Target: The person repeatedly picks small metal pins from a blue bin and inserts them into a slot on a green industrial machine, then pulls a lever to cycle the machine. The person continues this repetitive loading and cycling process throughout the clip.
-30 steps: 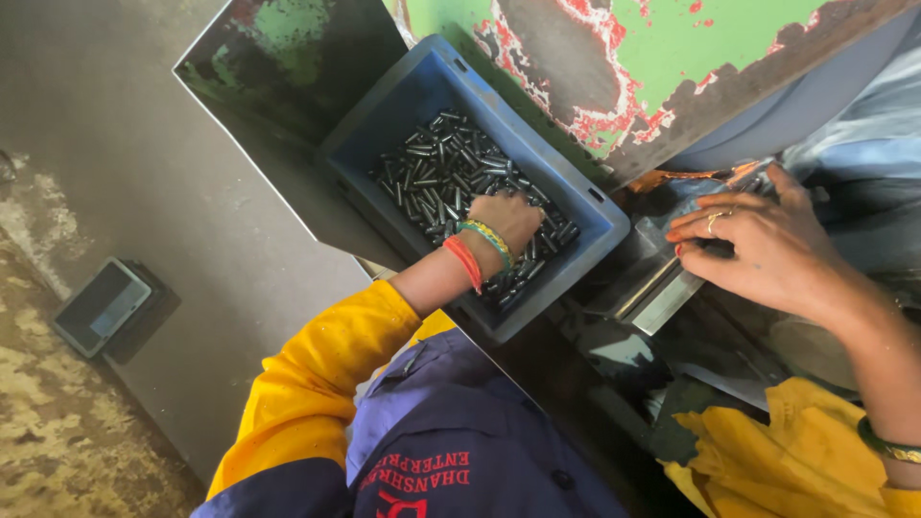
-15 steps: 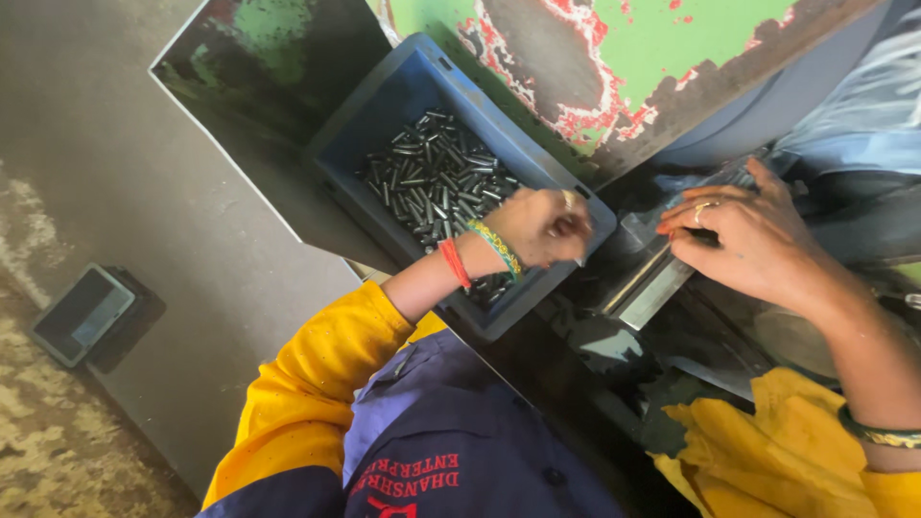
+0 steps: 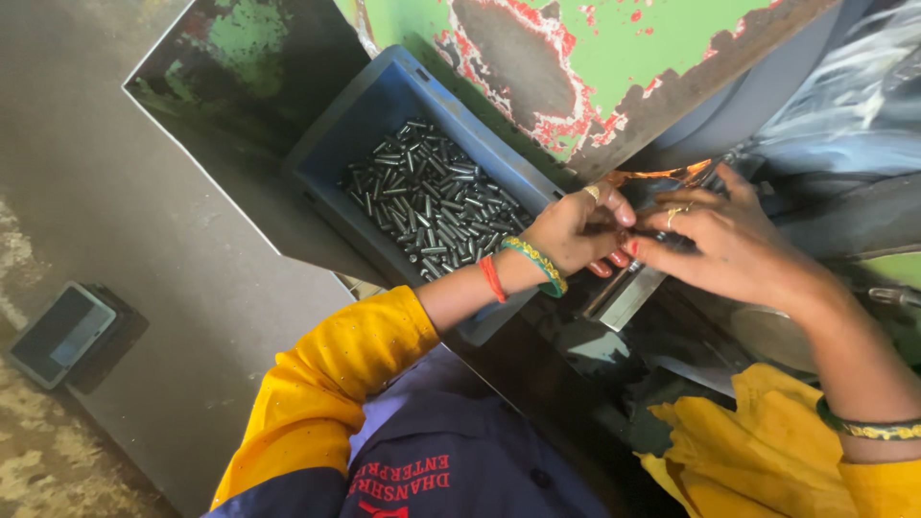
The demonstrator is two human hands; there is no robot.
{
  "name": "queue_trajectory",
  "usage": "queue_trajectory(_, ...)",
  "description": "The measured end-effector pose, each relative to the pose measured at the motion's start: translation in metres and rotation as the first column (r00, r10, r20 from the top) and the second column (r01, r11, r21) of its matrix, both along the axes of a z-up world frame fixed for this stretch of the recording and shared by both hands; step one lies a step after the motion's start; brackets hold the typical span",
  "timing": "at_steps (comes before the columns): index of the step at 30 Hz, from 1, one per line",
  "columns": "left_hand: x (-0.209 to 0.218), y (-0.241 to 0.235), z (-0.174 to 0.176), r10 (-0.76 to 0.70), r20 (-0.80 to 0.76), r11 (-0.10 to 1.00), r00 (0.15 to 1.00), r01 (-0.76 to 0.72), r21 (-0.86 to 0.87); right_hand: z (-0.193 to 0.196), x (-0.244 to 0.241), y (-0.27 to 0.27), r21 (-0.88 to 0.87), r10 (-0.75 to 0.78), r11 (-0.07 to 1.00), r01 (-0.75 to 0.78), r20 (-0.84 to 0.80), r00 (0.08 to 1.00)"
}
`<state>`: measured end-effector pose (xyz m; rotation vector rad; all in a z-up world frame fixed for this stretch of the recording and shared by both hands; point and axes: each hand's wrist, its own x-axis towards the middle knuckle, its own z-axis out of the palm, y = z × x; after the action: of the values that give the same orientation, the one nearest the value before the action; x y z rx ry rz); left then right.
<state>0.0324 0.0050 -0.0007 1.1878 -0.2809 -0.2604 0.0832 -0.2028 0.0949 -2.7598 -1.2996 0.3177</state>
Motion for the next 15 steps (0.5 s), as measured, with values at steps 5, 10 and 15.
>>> queue_trajectory(5,-0.011,0.038,0.005,0.114,0.492,0.813,0.863,-0.366,0.453,0.004,-0.008,0.016,-0.268,-0.114,0.957,0.114,0.017,0.993)
queue_trajectory(10,-0.019,0.092,-0.018,-0.294,0.318,-0.049,0.901,-0.347,0.937,-0.006,-0.003,0.010,-0.262,-0.086,0.960,0.097,0.053,0.995)
queue_trajectory(15,-0.019,0.101,-0.072,-0.220,0.058,-0.305,0.974,-0.125,0.944,-0.013,0.001,0.003,-0.267,-0.111,0.956,0.121,0.053,0.992)
